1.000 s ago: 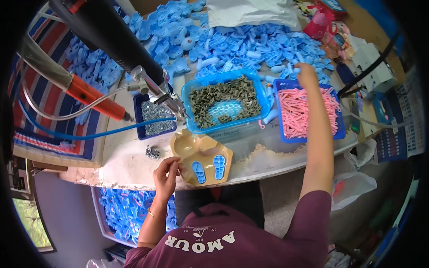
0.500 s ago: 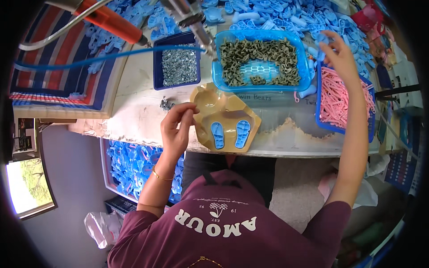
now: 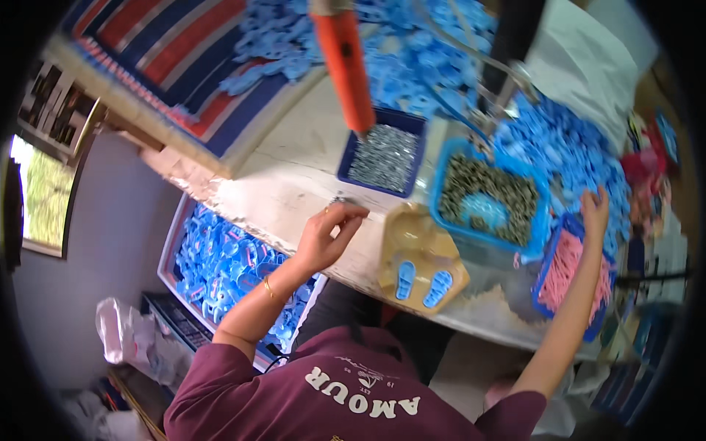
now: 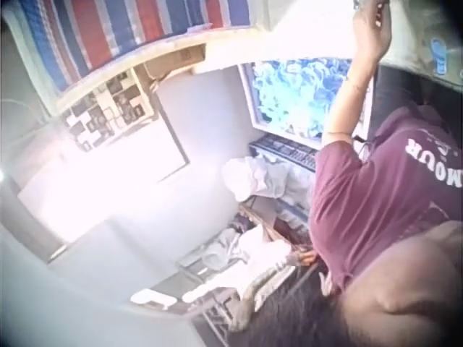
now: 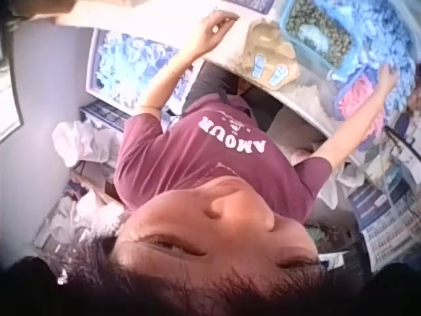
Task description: Assembling toy components and securing them with a pneumatic tool.
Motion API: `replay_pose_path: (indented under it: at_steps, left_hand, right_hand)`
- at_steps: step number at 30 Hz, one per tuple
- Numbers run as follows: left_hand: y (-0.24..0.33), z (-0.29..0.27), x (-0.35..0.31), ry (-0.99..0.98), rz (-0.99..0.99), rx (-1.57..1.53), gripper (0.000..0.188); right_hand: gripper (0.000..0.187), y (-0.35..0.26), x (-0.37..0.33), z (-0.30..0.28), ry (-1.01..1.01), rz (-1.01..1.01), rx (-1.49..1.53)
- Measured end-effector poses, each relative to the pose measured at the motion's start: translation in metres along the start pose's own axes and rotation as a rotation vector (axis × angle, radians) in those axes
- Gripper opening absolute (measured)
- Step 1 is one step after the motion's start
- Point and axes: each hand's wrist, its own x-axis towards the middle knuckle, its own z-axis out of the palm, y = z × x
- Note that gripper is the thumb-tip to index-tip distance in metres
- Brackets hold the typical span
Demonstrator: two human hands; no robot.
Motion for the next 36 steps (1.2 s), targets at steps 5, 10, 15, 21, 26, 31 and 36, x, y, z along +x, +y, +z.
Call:
replay_pose_path:
  at_steps: [5,10,15,21,26,31,36]
  left_hand:
    - [-0.057,-0.06,0.053,0.07,-0.022,0.201,0.019]
    - [-0.133,-0.099,0.132,0.182,0.121,0.324,0.023]
    - [-0.186,-0.117,0.233,0.221,0.117,0.501,0.026]
    - [-0.229,-0.118,0.332,0.288,0.108,0.746,0.031]
    - [-0.249,-0.118,0.406,0.285,-0.037,0.861,0.044]
    - [-0.254,-0.125,0.453,0.228,-0.208,0.837,0.065]
    - [-0.248,-0.126,0.468,0.001,-0.443,0.782,0.08]
  right_hand:
    - [0.032,-0.069,-0.099,0.074,-0.163,-0.138,-0.031]
    - [0.017,-0.132,-0.189,0.084,-0.216,-0.121,-0.022]
    - [0.015,-0.115,-0.219,0.061,-0.09,-0.222,-0.155]
    - [0.008,-0.105,-0.236,0.029,0.028,-0.093,-0.225]
    - [0.009,-0.096,-0.245,0.016,0.074,0.001,-0.337]
    - [0.012,-0.07,-0.251,0.007,0.113,0.105,-0.399]
    - [0.011,-0.116,-0.274,0.045,0.107,0.098,-0.338]
